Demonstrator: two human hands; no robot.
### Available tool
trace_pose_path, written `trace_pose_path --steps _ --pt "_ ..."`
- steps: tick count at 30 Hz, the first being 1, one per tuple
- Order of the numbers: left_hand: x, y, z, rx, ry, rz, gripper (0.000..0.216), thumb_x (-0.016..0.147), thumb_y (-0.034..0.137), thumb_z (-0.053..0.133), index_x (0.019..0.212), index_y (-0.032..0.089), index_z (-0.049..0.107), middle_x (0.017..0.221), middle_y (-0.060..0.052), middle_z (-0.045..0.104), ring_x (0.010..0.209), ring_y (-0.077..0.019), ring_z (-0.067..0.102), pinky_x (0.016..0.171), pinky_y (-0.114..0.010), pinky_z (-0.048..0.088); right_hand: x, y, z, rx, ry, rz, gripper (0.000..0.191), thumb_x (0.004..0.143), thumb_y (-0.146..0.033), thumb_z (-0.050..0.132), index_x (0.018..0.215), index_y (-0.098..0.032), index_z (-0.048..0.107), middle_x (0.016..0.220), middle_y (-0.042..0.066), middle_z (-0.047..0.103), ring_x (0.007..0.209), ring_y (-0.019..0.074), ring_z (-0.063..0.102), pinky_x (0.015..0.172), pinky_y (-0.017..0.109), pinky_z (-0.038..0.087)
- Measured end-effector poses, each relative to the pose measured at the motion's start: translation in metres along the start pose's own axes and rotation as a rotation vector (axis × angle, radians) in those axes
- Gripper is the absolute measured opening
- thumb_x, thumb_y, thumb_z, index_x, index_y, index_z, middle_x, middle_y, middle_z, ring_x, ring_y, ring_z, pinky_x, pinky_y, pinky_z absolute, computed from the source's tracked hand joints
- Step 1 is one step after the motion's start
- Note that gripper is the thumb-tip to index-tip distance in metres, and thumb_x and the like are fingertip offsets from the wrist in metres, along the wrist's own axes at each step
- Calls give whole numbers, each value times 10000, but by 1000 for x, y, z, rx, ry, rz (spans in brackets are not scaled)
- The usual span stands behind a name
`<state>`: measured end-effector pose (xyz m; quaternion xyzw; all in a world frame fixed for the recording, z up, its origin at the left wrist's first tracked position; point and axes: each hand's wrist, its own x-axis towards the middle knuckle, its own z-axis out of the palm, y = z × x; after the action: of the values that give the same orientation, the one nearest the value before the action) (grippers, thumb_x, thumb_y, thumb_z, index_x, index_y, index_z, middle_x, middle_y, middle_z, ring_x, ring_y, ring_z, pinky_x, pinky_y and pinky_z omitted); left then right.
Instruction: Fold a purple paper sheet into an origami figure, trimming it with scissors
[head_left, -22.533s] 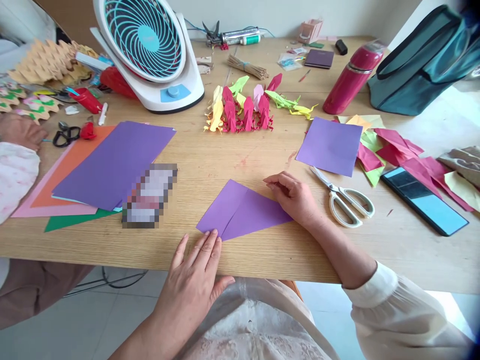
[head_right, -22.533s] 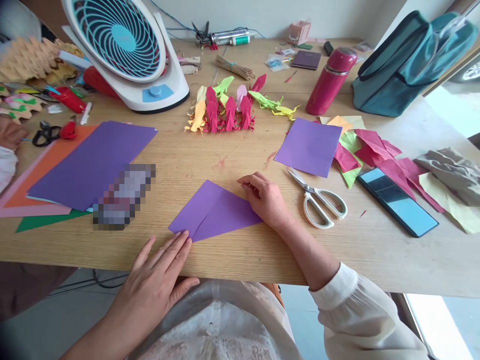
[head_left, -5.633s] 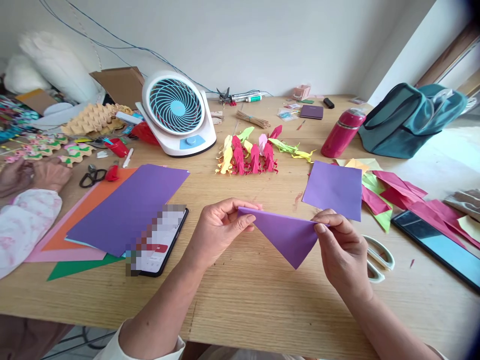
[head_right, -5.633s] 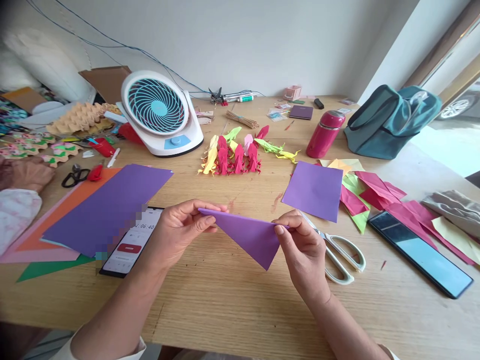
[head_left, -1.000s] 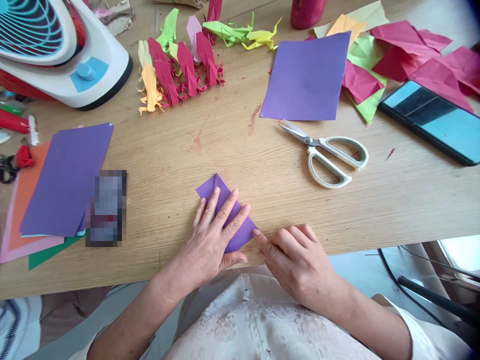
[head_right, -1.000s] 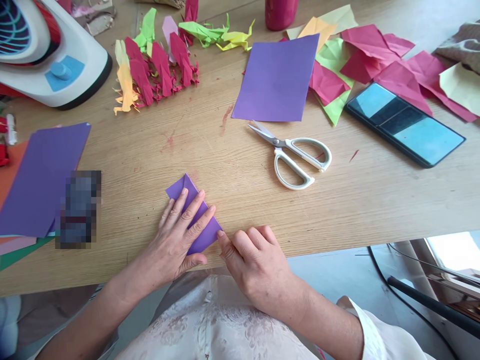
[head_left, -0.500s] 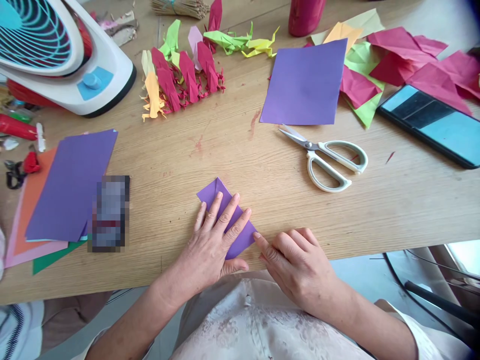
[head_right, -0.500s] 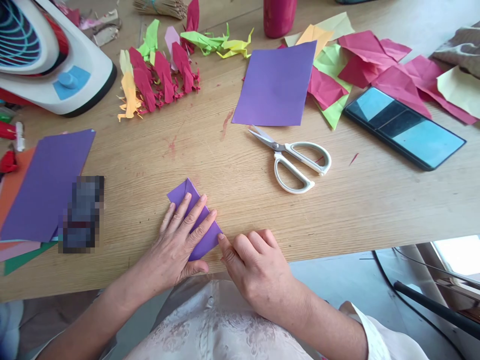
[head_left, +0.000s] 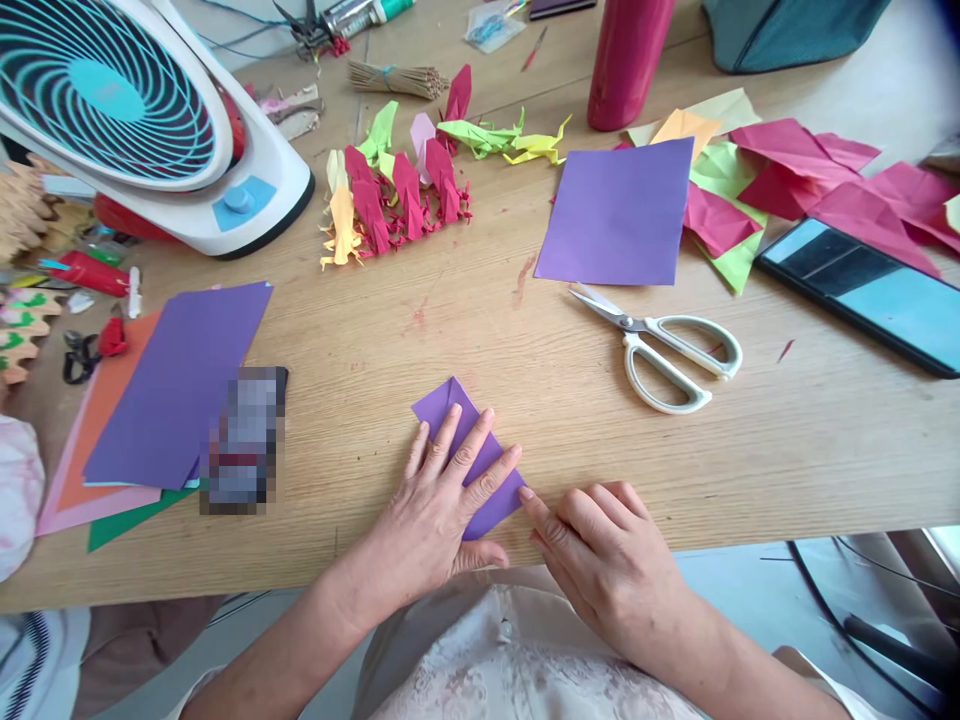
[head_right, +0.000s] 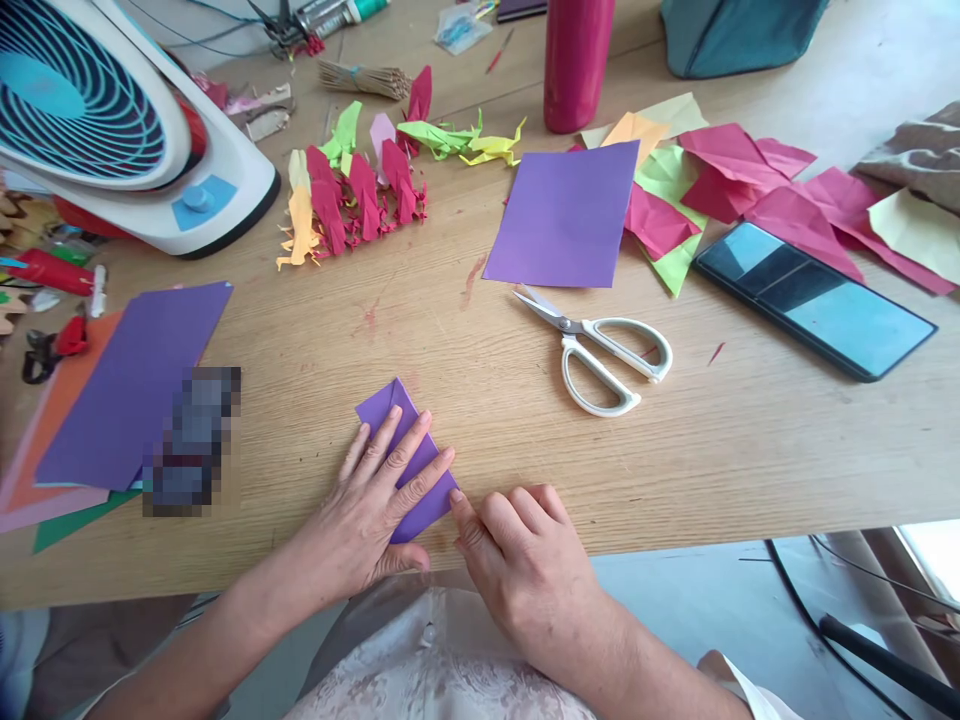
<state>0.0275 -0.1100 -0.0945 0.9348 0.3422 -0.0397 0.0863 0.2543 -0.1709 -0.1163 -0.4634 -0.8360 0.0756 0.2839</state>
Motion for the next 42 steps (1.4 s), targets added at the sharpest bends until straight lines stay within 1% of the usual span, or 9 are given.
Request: trace_pose_path --steps 8,17,24,28,30,35,39,42 --pt "3 1 -2 6 3 -9 953 832 806 341 1603 268 185 1681 -158 105 1529 -444 32 1161 -686 151 -1 1 -1 6 -19 -12 294 971 -141 529 1220 -55 659 741 41 538 683 182 372 649 344 261" --pt "3 1 -2 0 -18 -19 912 862 759 416 1599 266 201 1682 -156 101 1529 -443 35 1166 -676 140 -1 1 -1 -28 -19 -8 264 971 -160 536 1183 -76 670 727 29 531 664 171 379 639 341 264" --pt "5 1 -7 20 -34 -37 858 877 738 426 1584 284 254 1672 -132 181 1517 -439 112 1145 -675 180 2 0 -2 -21 12 -9 236 959 -143 552 1140 -71 684 720 26 522 663 165 392 637 340 267" --pt "6 0 -7 49 -16 -42 882 901 727 388 1587 192 242 1655 -135 241 1512 -402 158 1153 -622 200 2 0 -2 -11 8 2 252 957 -128 549 1166 -68 678 724 26 538 665 163 400 641 334 274" --pt "6 -2 -6 44 -3 -42 902 896 743 364 1585 172 247 1650 -151 248 1509 -392 177 1153 -611 204 1 -1 -2 -9 6 2 251 955 -126 549 1164 -68 677 726 27 541 666 164 405 640 334 275" --pt "6 -5 -6 9 36 -49 908 867 775 331 1580 216 278 1657 -185 199 1506 -396 202 1146 -589 228 1 0 -2 -27 6 -11 249 961 -130 540 1168 -77 668 716 20 531 655 162 405 635 332 273" --pt "5 -7 -4 16 52 -53 888 867 783 296 1572 243 303 1657 -220 155 1483 -411 248 1097 -586 274 1 0 -2 -29 -6 -10 252 967 -134 532 1179 -92 661 724 20 536 660 161 420 644 332 283" --pt "6 -8 -3 53 67 -56 911 861 801 259 1574 236 298 1649 -231 179 1469 -409 274 1058 -567 300 1 0 -2 -22 -10 -7 258 966 -130 528 1183 -94 661 728 23 543 660 162 417 645 332 278"
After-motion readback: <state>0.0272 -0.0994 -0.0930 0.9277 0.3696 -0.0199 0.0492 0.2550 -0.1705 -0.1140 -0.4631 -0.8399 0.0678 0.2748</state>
